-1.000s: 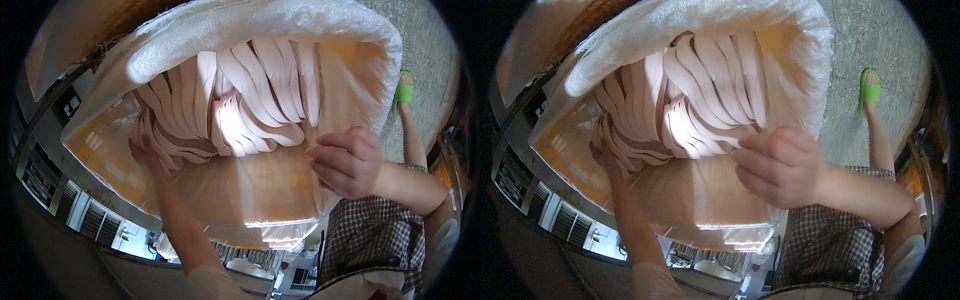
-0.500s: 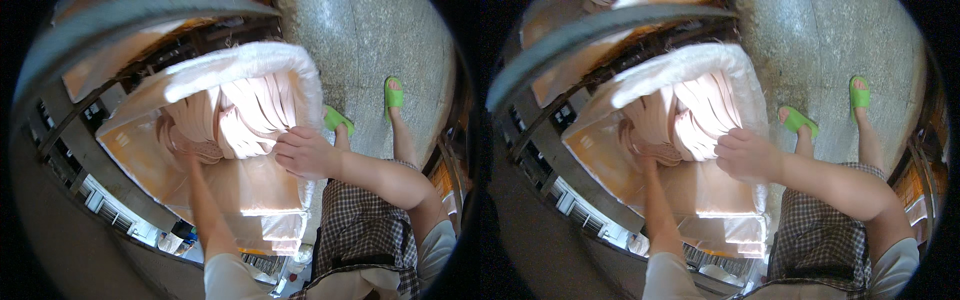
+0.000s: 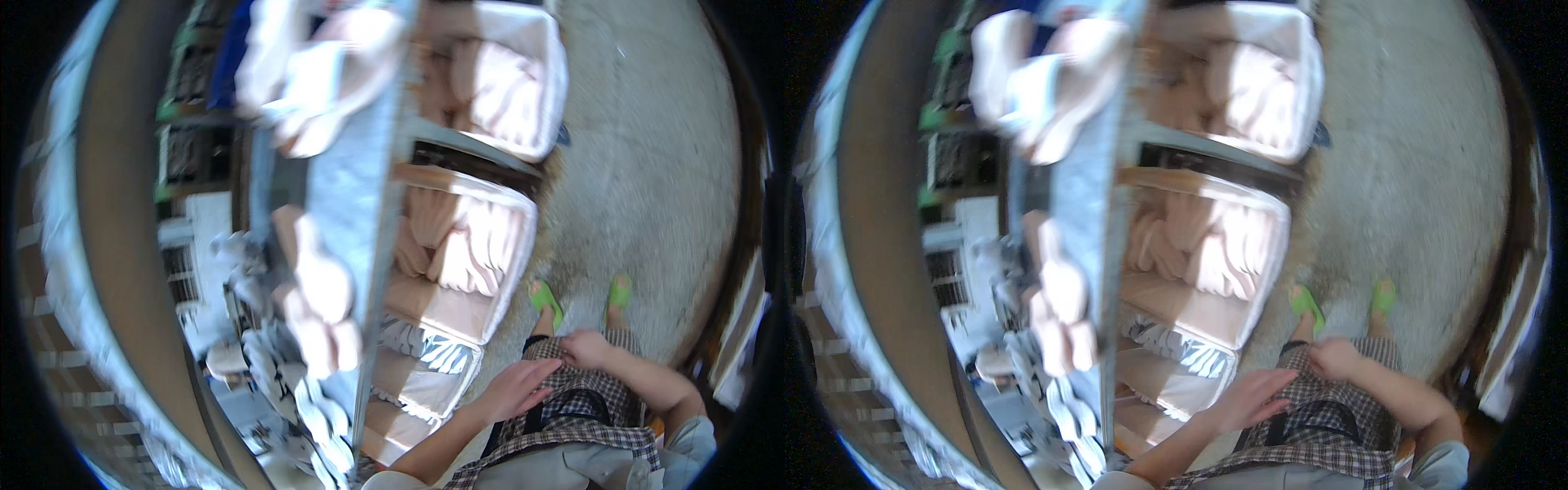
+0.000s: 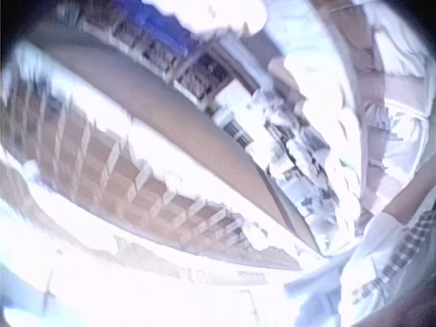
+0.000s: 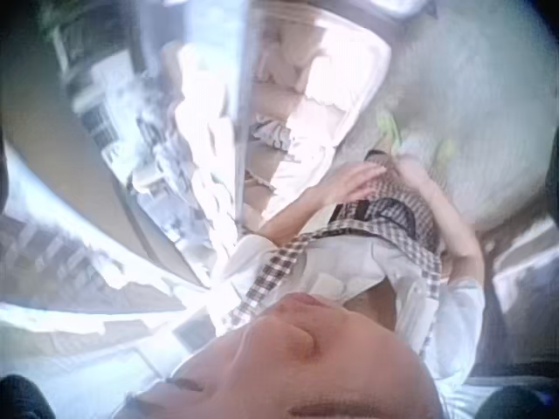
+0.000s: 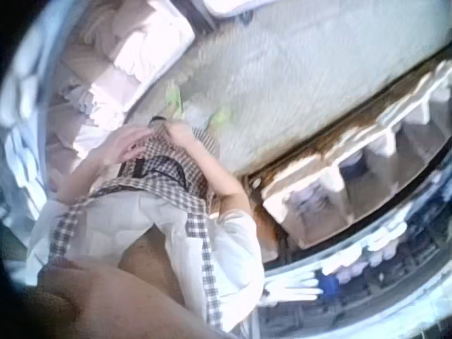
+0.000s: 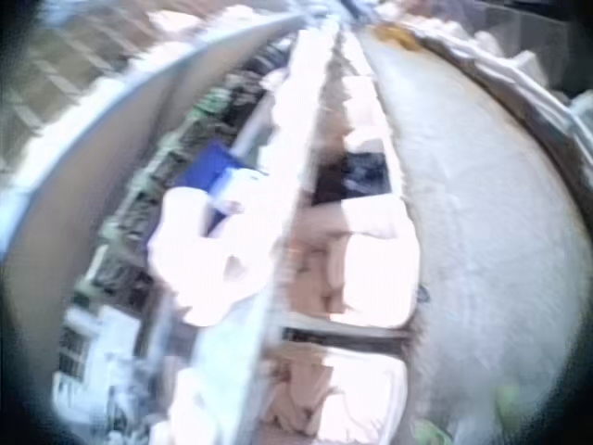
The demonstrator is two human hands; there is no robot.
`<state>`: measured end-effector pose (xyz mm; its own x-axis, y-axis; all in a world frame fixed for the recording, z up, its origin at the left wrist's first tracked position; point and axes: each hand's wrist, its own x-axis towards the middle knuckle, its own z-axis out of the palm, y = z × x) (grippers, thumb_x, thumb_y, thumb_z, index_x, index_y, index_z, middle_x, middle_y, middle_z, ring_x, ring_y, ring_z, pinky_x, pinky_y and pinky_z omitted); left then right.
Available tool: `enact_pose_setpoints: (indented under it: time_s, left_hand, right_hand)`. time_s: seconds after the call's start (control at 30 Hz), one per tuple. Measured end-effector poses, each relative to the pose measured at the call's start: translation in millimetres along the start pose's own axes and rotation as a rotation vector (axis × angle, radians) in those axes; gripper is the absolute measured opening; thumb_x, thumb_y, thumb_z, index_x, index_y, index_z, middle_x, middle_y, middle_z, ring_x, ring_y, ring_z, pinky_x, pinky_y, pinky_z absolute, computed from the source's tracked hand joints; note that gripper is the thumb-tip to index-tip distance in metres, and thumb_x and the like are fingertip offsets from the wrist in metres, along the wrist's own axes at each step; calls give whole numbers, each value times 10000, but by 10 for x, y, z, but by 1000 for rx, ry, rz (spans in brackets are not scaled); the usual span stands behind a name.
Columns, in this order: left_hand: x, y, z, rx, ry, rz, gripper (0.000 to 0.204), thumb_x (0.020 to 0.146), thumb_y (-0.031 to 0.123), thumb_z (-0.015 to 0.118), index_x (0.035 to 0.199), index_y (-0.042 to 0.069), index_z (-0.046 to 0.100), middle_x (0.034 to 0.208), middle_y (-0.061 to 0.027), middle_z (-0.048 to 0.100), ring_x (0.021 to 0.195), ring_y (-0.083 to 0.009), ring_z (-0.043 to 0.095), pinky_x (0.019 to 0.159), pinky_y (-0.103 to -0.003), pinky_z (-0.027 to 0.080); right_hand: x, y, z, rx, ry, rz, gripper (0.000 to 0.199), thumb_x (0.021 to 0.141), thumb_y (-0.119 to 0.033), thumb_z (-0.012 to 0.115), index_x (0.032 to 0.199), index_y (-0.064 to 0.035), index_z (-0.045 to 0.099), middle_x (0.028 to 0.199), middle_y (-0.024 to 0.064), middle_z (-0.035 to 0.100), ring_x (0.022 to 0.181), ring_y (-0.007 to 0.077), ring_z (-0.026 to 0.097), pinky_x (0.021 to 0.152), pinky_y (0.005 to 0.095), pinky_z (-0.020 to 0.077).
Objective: The person picks up pairs of pink and white slippers from a bin, turns them over to view the soles, and places them on a metal shelf. The person repeats this process for multiple pairs, occasionally using a small red tool to poke the sole of a slipper.
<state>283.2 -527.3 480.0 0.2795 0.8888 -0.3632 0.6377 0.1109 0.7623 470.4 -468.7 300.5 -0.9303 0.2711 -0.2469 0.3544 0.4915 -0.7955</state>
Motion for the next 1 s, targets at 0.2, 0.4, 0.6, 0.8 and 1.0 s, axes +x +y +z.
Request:
enact_pose_setpoints:
  time_s: [0.2, 0.4, 0.6, 0.8, 1.0]
  left_hand:
    - [-1528, 746, -1117, -42, 737, -97, 312, 797, 20, 639, 1095, 25, 546, 1093, -100, 605, 1039, -206, 575, 899, -343, 464]
    - [-2489, 226, -2241, -354, 1400, -64, 444, 886, 9, 530, 1289, 29, 345, 1130, -124, 514, 912, -220, 608, 773, -309, 501]
    - [-2642, -1602, -3750, -850, 1691, -181, 671, 858, 155, 617, 1403, 115, 229, 1279, -178, 448, 1072, -328, 536, 884, -420, 453]
    - [-2448, -3244, -4858, -177, 1431, -344, 931, 744, 149, 703, 1465, 125, 114, 1356, -236, 391, 1216, -384, 421, 1013, -441, 354]
    - [-2327, -3252, -5051, -262, 1463, -480, 654, 795, 9, 569, 1396, 46, 313, 1263, -183, 469, 1142, -290, 473, 906, -385, 430]
  right_hand:
    - [-328, -540, -334, -71, -110, 61, 188, 730, -228, 572, 835, -83, 630, 823, 142, 627, 809, 328, 619, 703, 440, 497]
    - [-311, -452, -634, -82, -60, 314, 231, 744, -228, 580, 919, -98, 655, 891, 143, 647, 855, 330, 621, 755, 428, 496]
    - [-281, -616, -393, -63, 234, 649, 250, 762, -170, 592, 975, -50, 645, 890, 160, 649, 853, 334, 623, 760, 426, 496]
    - [-318, -1107, 406, 13, 174, 793, 230, 746, -157, 586, 937, -45, 647, 921, 169, 647, 865, 345, 616, 759, 431, 494]
    - [-445, -1558, 998, 84, 62, 826, 256, 745, -178, 569, 966, -83, 657, 949, 168, 640, 885, 350, 608, 774, 427, 494]
